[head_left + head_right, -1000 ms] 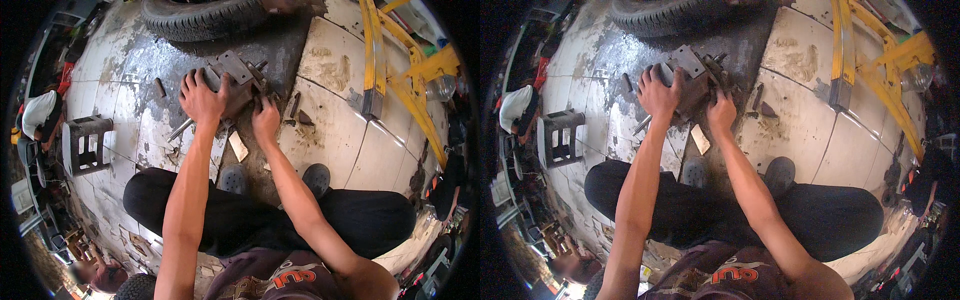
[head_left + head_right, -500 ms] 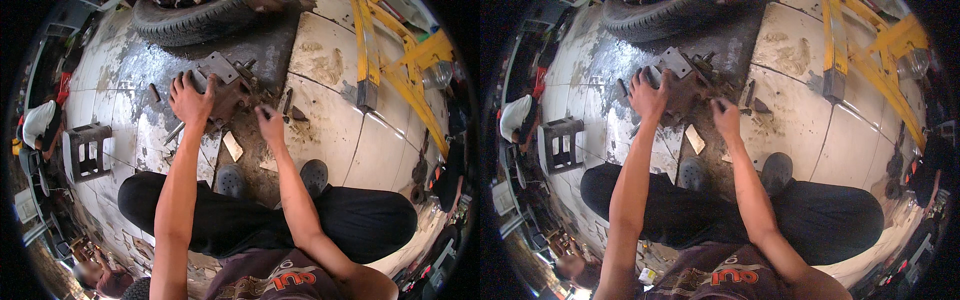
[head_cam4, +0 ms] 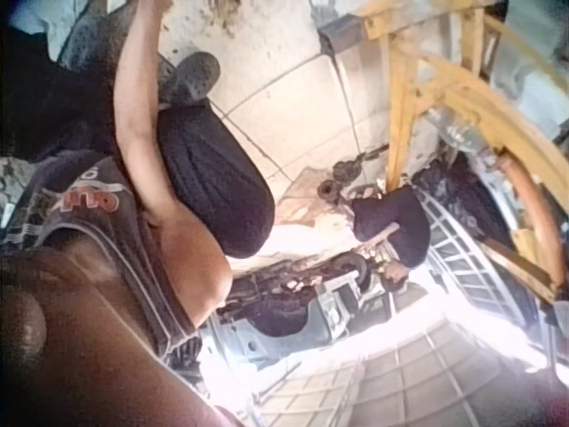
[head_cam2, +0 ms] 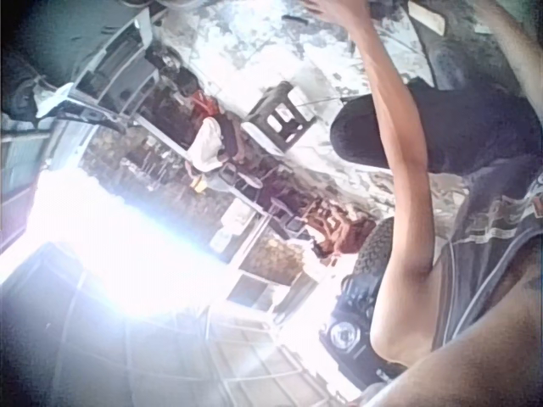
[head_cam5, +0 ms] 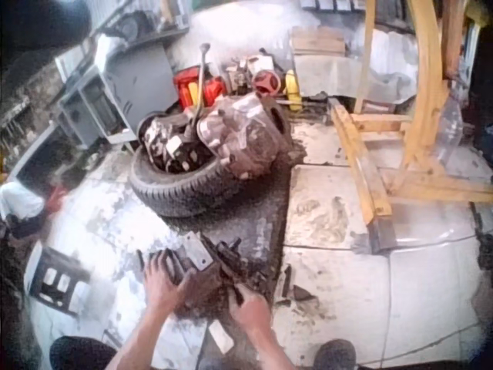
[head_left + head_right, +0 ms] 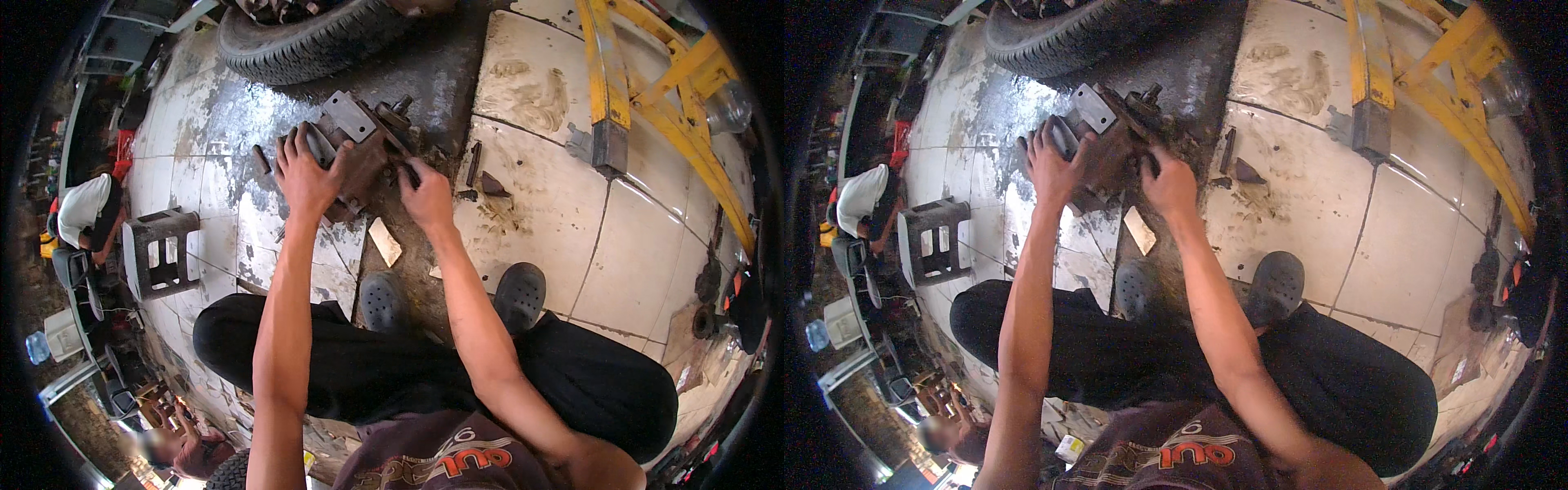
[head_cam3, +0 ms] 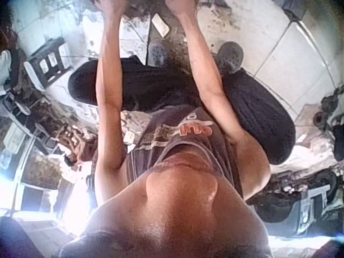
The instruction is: The person sits on the floor of a workshop and uses a small metal file to scrape and clean a metal mechanical component. They repeatedly rub the file against the edges and surfaces of the part, which is resting on a tire, while another person works in the background.
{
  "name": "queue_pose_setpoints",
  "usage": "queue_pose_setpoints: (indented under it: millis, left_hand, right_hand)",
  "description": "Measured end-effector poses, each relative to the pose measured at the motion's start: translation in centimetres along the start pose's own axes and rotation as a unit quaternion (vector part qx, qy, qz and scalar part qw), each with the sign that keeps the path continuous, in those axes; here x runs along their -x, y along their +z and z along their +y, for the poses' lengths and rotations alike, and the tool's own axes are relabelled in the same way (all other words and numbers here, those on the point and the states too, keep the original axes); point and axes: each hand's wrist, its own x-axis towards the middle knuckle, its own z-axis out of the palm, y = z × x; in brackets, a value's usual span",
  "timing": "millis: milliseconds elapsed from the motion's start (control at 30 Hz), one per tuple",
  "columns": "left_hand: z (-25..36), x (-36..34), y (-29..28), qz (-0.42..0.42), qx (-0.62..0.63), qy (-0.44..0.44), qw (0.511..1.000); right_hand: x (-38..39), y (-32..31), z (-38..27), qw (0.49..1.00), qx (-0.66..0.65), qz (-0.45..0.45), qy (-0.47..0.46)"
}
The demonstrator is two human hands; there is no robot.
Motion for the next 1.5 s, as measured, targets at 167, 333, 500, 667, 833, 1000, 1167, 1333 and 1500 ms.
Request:
queue_pose_setpoints:
  millis: [167,333,500,667,833,1000,1167,1333,1500]
  left_hand:
    - [0.4,0.7,0.5,0.017,-0.060,0.004,0.998]
    - [1.3,0.6,0.5,0.012,-0.043,-0.010,0.999]
    - [1.0,0.5,0.4,0.023,-0.046,-0.008,0.999]
    - [1.1,0.3,0.9,0.048,-0.032,-0.018,0.998]
    - [1.3,0.1,1.0,0.050,-0.032,-0.014,0.998]
    - [1.2,0.4,0.9,0.039,-0.042,-0.024,0.998]
    - [1.3,0.4,1.0,0.036,-0.036,-0.029,0.998]
    - [1.4,0.3,1.1,0.043,-0.023,-0.027,0.998]
    - [1.7,0.4,0.9,0.055,-0.027,-0.033,0.998]
  right_hand:
    - [0.6,1.5,-1.9,0.995,0.089,-0.028,0.043]
    - [0.8,2.2,-0.9,0.997,0.067,0.030,0.017]
    - [1.7,2.6,-1.4,0.996,0.073,0.023,0.054]
    - [1.0,2.5,-1.4,0.997,0.048,0.044,0.028]
    - [-0.1,2.0,-1.2,0.998,0.057,0.006,0.033]
    - [1.1,2.2,-2.0,0.997,0.068,0.013,0.046]
    - [0.4,2.1,-1.7,0.996,0.087,0.018,0.023]
    - [-0.2,1.8,-1.6,0.996,0.085,0.015,0.010]
    - [2.0,2.3,-1.9,0.996,0.068,0.053,-0.003]
